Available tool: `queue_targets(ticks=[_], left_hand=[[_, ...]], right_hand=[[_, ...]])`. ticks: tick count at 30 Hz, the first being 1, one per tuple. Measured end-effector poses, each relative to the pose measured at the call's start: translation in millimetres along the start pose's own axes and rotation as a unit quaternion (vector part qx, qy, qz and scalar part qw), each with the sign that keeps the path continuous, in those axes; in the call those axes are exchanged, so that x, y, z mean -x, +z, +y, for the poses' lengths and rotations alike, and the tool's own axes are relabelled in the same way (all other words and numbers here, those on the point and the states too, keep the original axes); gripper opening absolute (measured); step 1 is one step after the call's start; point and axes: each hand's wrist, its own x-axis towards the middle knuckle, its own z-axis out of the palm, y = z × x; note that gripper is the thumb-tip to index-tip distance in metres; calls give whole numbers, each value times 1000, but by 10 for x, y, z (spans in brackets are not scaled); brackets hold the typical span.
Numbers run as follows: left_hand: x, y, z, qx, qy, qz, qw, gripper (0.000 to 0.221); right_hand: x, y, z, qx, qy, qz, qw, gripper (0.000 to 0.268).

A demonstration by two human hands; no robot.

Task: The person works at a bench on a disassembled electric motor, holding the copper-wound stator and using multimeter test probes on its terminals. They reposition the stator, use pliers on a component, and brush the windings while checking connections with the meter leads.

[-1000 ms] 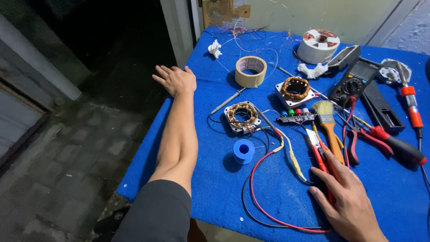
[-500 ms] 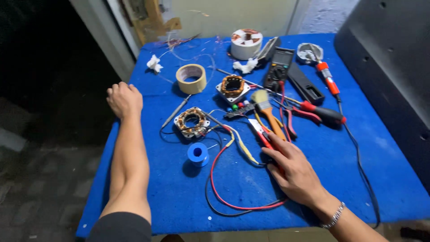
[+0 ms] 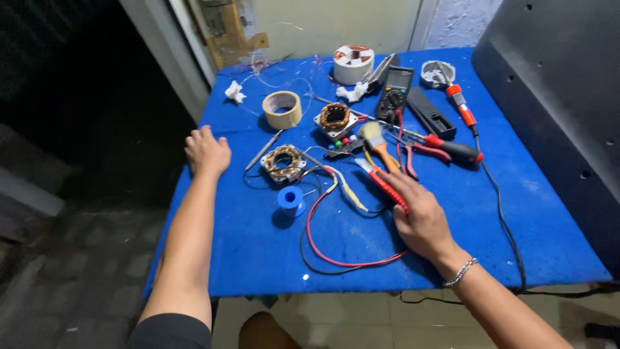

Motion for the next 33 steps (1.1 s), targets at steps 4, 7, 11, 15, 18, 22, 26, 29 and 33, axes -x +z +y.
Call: queue_targets(ticks=[4,7,11,15,18,22,26,29,33], left_hand=[[313,-17,-52,47,36,-7,998,57],[642,-45,-57,110,43,-5,993,54],[1177,-552,250,166,57,-5,984,53],[1449,-882,485,191,65,-24,979,52],[1435,-910,521,192,53,-26,980,47],[1257,-761,495,170,25,-22,985,39],[989,-556,520,161,-15,-28,986,34],[784,-494,627,173,-60,-48,982,35],[540,-404,711,216,-118,-69,967,35]], right_hand=[[73,26,33,6,43,68,997,56],[87,4,32,22,46,74,996,56],[112,-12,-30,28,67,65,995,53],[144,-5,-18,38,78,64,994,50],[138,-29,-8,29,104,57,993,49],[142,-15,61,-27,128,67,989,48],[118,-43,63,-43,131,70,988,48],[119,-40,117,-68,140,71,985,47],[125,-17,209,-144,205,54,967,47]])
